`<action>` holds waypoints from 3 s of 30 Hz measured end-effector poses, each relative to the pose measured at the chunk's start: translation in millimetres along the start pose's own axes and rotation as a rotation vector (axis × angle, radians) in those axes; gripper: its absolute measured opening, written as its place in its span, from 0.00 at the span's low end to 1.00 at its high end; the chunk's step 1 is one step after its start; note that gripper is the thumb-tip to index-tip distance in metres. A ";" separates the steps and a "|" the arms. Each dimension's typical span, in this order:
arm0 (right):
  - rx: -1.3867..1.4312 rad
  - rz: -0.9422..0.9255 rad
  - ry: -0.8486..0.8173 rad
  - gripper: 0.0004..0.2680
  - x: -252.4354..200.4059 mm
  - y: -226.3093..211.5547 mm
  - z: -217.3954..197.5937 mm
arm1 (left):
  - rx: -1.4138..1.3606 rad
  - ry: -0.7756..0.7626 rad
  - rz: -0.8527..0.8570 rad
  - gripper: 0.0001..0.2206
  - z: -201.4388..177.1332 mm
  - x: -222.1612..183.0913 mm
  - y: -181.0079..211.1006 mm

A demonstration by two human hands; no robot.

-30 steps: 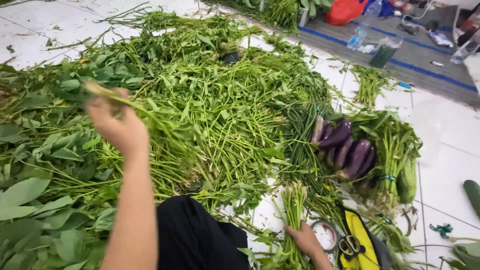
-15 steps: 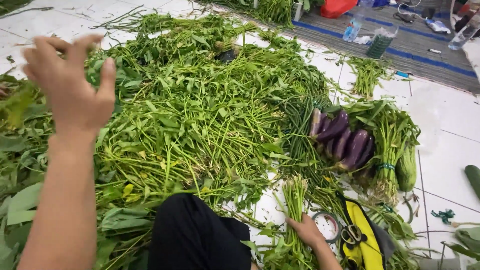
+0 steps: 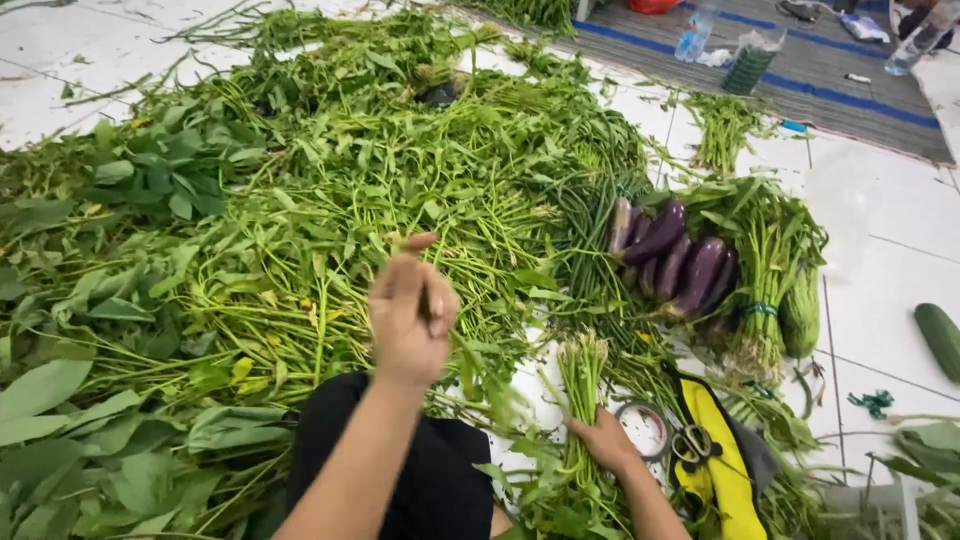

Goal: Sorting and bundling leafy green vegetables by hand and securing them with tape.

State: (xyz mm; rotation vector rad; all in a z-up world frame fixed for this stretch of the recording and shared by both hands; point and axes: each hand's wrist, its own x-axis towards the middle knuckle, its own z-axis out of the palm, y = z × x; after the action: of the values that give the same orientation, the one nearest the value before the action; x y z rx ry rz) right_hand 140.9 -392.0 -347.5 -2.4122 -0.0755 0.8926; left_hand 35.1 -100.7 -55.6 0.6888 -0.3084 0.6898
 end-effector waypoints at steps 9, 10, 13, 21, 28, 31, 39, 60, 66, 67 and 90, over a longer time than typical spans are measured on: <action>0.473 -0.052 0.024 0.16 -47.9 -40.1 -23.9 | 0.175 0.518 -1.176 0.20 -10.8 -67.9 -142.9; 0.476 -0.046 0.028 0.16 -51.3 -41.0 -26.4 | 0.175 0.514 -1.184 0.20 -29.1 -76.5 -151.9; 0.596 -0.107 0.074 0.14 -53.4 -44.3 -32.4 | 0.313 0.398 -1.107 0.18 -71.2 -93.5 -171.0; 0.552 -0.104 0.147 0.15 -42.3 -41.1 -30.5 | 0.524 0.308 -1.086 0.14 -95.6 -110.2 -212.5; 0.538 -0.152 -0.017 0.25 -48.5 -48.9 -35.8 | 0.855 0.159 -0.942 0.17 -81.4 -88.9 -209.0; 0.492 -0.147 -0.091 0.28 -44.3 -46.1 -31.3 | 0.877 0.215 -0.941 0.40 -67.7 -90.6 -201.5; 0.388 -0.218 -0.129 0.38 -60.0 -49.1 -30.8 | 0.715 0.401 -0.811 0.14 -72.4 -113.7 -208.5; -0.055 -0.396 0.029 0.24 -61.7 -52.3 -21.4 | 0.459 0.107 -1.299 0.44 -55.2 -115.3 -207.6; -0.083 -0.553 0.145 0.18 -71.1 -54.6 -28.3 | 0.645 0.406 -1.253 0.24 -60.9 -114.3 -206.5; -0.078 -0.553 0.145 0.18 -75.6 -54.7 -32.9 | 0.650 0.405 -1.255 0.24 -60.1 -114.0 -205.1; -0.413 0.174 0.022 0.17 -8.7 29.6 -52.7 | 0.315 0.585 -1.226 0.09 -86.4 -111.7 -228.6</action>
State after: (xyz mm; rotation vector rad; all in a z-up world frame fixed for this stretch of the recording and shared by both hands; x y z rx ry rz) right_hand 162.6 -444.6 -325.1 -2.8468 -0.0449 1.0085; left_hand 109.9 -225.1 -281.6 0.7881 0.7505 -0.2722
